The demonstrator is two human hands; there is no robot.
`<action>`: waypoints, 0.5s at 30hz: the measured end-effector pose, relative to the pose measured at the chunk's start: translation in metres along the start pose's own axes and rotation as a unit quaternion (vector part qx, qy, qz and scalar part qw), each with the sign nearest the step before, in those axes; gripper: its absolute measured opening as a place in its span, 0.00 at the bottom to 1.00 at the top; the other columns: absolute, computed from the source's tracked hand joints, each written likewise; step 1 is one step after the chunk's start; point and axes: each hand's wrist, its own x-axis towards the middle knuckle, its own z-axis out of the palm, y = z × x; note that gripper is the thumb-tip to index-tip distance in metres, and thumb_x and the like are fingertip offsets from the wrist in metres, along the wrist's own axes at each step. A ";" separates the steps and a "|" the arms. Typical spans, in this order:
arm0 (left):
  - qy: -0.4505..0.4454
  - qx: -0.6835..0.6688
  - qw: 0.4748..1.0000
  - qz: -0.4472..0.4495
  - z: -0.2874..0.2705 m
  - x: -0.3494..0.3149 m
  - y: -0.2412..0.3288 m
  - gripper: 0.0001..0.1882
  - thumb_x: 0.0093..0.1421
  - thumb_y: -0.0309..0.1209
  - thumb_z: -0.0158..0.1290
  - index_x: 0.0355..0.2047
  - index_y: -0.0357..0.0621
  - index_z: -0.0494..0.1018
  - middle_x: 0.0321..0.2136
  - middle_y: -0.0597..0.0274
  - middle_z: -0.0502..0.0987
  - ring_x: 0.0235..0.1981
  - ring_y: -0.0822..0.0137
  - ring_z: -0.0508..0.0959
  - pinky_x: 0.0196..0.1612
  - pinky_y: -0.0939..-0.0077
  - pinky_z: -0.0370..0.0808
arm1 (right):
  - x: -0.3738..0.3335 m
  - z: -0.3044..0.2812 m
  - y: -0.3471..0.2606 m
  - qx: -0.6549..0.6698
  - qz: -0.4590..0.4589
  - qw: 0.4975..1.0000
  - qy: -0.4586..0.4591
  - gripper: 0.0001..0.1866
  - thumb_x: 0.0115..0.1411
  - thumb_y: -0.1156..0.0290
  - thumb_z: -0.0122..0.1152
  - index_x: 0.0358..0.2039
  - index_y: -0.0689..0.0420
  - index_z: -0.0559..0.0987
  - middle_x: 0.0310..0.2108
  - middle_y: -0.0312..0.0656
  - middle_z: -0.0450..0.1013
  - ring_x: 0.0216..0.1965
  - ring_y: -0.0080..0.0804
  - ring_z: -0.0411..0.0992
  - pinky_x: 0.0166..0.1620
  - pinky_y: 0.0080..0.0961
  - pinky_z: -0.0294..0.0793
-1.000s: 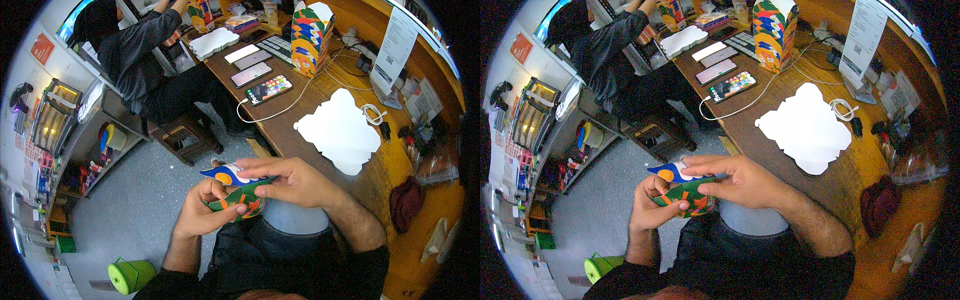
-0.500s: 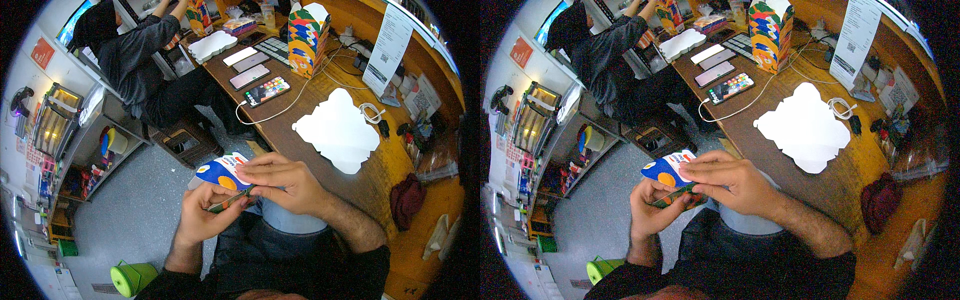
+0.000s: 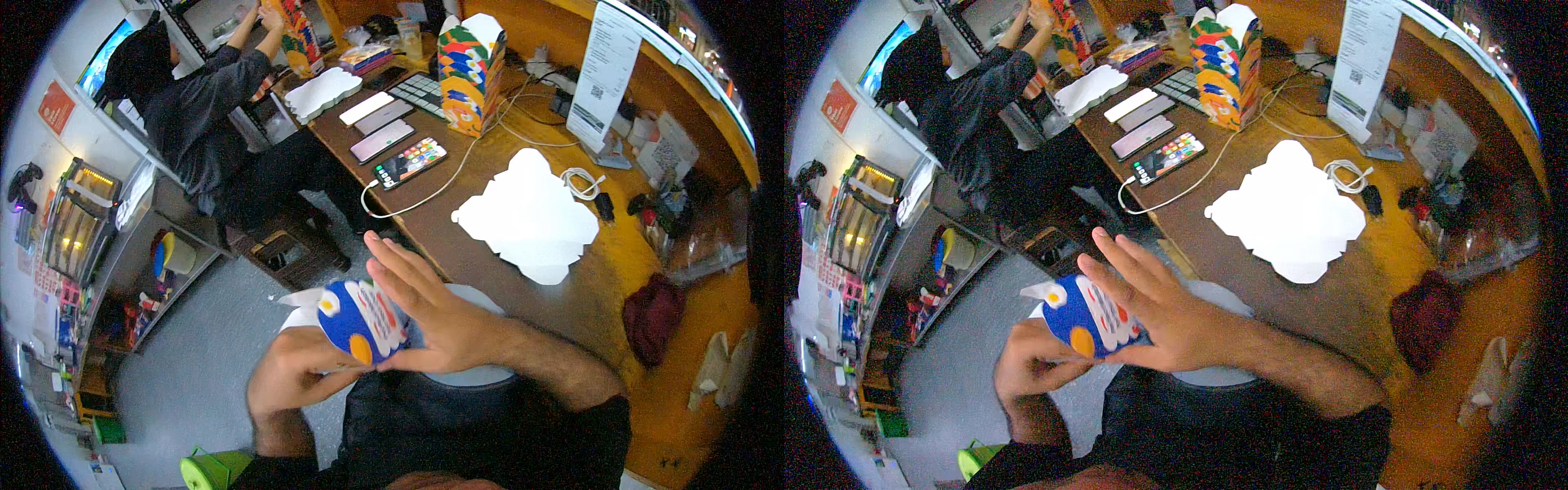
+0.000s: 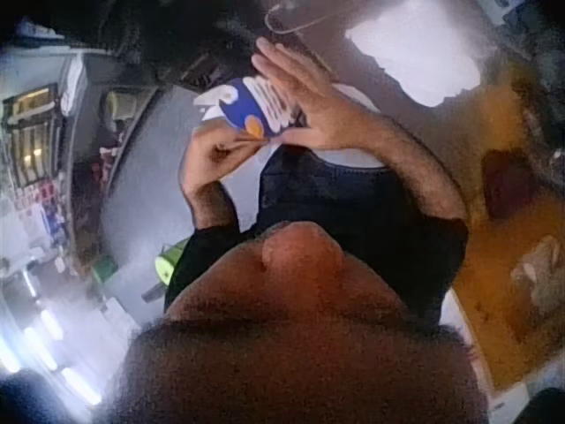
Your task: The person folds flat, colorful printed cardboard pieces into small takeaway-style boxes by hand. They repeatedly pick up a flat piece, fold the sides, and tuck the flaps to form a box, then place the finished box on the counter.
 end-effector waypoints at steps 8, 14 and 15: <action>-0.001 0.123 0.990 0.070 0.016 0.017 0.009 0.13 0.51 0.31 0.76 0.36 0.48 0.85 0.29 0.59 0.86 0.34 0.54 0.87 0.43 0.57 0.82 | -0.003 -0.001 -0.002 0.038 0.030 0.995 -0.089 0.72 0.50 0.59 0.85 0.83 0.57 0.42 0.71 0.59 0.62 0.69 0.64 0.63 0.74 0.54 0.59; 0.411 0.167 0.880 0.172 0.027 0.006 -0.022 0.67 0.44 0.55 0.82 0.75 0.46 0.52 0.71 0.38 0.63 0.73 0.38 0.66 0.73 0.32 0.61 | -0.004 0.000 0.006 0.112 0.092 0.986 0.080 0.74 0.50 0.51 0.87 0.83 0.55 0.40 0.77 0.59 0.51 0.75 0.58 0.57 0.77 0.53 0.55; 0.531 0.107 0.819 0.188 0.039 0.007 -0.037 0.74 0.44 0.59 0.81 0.79 0.47 0.44 0.75 0.35 0.54 0.77 0.35 0.58 0.75 0.33 0.58 | -0.003 0.002 0.008 0.142 0.110 0.981 0.080 0.77 0.50 0.51 0.88 0.83 0.56 0.37 0.80 0.57 0.45 0.77 0.56 0.54 0.78 0.52 0.53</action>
